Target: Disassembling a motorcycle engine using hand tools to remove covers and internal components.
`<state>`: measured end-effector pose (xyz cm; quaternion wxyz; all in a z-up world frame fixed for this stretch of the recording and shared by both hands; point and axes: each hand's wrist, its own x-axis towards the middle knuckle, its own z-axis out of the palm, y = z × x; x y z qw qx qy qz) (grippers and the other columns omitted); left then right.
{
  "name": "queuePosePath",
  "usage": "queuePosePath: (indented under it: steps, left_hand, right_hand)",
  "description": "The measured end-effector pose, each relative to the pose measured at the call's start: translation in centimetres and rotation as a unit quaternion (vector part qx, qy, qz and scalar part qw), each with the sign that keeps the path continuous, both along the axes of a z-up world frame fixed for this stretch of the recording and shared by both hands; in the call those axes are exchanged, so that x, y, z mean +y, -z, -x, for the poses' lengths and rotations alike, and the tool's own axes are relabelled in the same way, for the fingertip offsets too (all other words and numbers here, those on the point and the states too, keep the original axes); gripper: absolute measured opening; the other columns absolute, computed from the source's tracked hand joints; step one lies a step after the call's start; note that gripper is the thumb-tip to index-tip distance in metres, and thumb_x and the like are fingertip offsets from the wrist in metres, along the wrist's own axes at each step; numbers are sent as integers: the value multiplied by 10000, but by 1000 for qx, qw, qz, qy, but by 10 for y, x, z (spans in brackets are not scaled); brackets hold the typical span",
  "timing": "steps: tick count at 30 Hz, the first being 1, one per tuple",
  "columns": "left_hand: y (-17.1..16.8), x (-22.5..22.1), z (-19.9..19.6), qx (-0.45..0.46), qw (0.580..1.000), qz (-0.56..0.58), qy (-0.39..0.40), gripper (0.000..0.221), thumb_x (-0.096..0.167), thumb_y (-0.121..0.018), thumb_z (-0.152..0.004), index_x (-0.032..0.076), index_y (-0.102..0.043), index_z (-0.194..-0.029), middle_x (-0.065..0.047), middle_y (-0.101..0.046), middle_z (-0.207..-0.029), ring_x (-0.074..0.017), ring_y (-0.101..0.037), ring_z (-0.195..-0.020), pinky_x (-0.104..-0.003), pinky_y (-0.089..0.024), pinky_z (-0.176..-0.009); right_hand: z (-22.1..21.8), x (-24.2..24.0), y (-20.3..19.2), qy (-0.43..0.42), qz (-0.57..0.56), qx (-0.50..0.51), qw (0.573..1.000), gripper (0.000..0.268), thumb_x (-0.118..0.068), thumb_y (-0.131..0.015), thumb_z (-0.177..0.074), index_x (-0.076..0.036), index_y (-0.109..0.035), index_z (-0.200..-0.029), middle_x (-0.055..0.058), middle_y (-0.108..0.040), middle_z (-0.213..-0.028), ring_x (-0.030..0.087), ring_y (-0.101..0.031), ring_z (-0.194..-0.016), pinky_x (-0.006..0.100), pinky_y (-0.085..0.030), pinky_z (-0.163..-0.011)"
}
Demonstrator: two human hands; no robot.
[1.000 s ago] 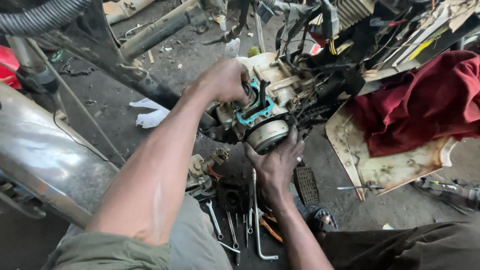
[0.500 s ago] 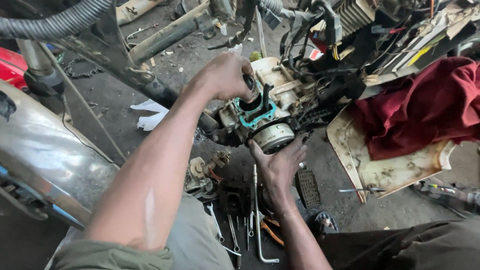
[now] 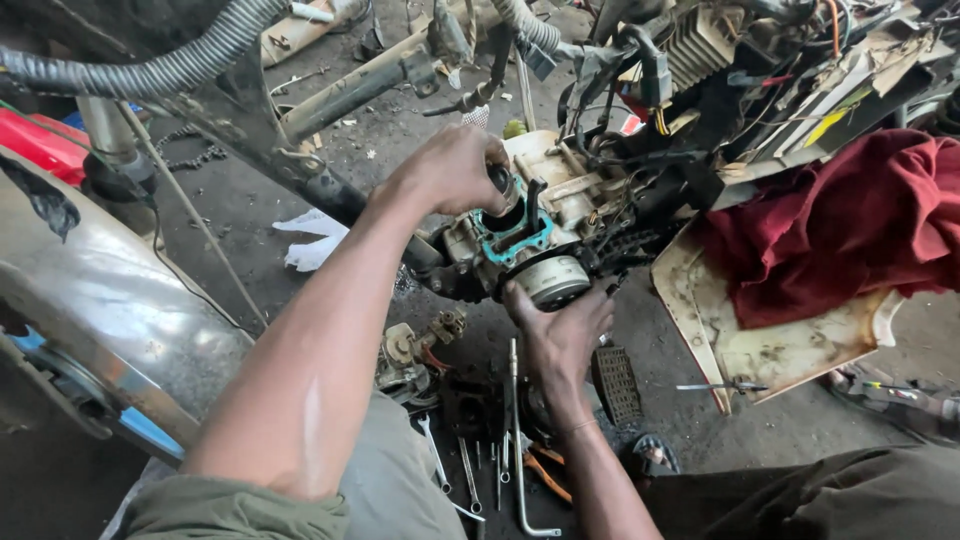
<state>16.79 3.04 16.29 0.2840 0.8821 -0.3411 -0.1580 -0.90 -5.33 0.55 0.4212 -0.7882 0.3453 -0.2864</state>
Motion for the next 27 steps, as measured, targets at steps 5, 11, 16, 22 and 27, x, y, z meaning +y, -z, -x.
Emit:
queuePosePath:
  steps: [5, 11, 16, 22, 27]
  left_hand:
    - [14, 1, -9, -25, 999, 20, 22, 595, 202, -850, -750, 142, -651, -1307, -155, -698, -1207, -283, -548, -943, -419, -533, -939]
    - [33, 7, -19, -50, 997, 47, 39, 570, 247, -859, -700, 180, -696, -1243, -165, -674, -1228, -389, -595, -1188, -489, -488, -1057]
    - [34, 15, -13, -55, 995, 55, 63, 684, 172, -848, -716, 130, -622, -1360, -241, -604, -1310, -465, -554, -1300, -538, -437, -1125]
    - [35, 21, 0, -80, 996, 37, 8, 682, 188, -858, -747, 160, -611, -1382, -159, -626, -1318, -387, -571, -1310, -507, -441, -1116]
    - [40, 34, -4, -35, 997, 63, 2, 644, 210, -872, -752, 145, -639, -1349, -211, -611, -1251, -444, -594, -1254, -525, -480, -1061]
  right_hand:
    - [1, 1, -18, -13, 15, 68, 997, 1162, -547, -921, -690, 84, -297, -1440, 392, -375, -1379, 596, -334, -1366, 700, -239, -1153]
    - [9, -48, -64, -117, 68, 265, 955, 997, -748, -815, -694, 2, -547, -1294, 307, -628, -1228, 494, -599, -1212, 609, -481, -1022]
    - [-2, -51, -123, -144, 86, 80, 983, 385, -396, -777, -861, -140, -734, -1144, 135, -772, -1046, 374, -708, -1080, 534, -540, -893]
    - [-71, -84, -87, -315, 279, -189, 887, 282, -114, -754, -899, -110, -710, -1178, 144, -686, -1097, 414, -642, -1091, 504, -518, -936]
    - [-63, -68, -79, -276, 159, -218, 923, 206, -182, -652, -1018, -177, -714, -1214, 156, -696, -1058, 419, -636, -1110, 514, -494, -996]
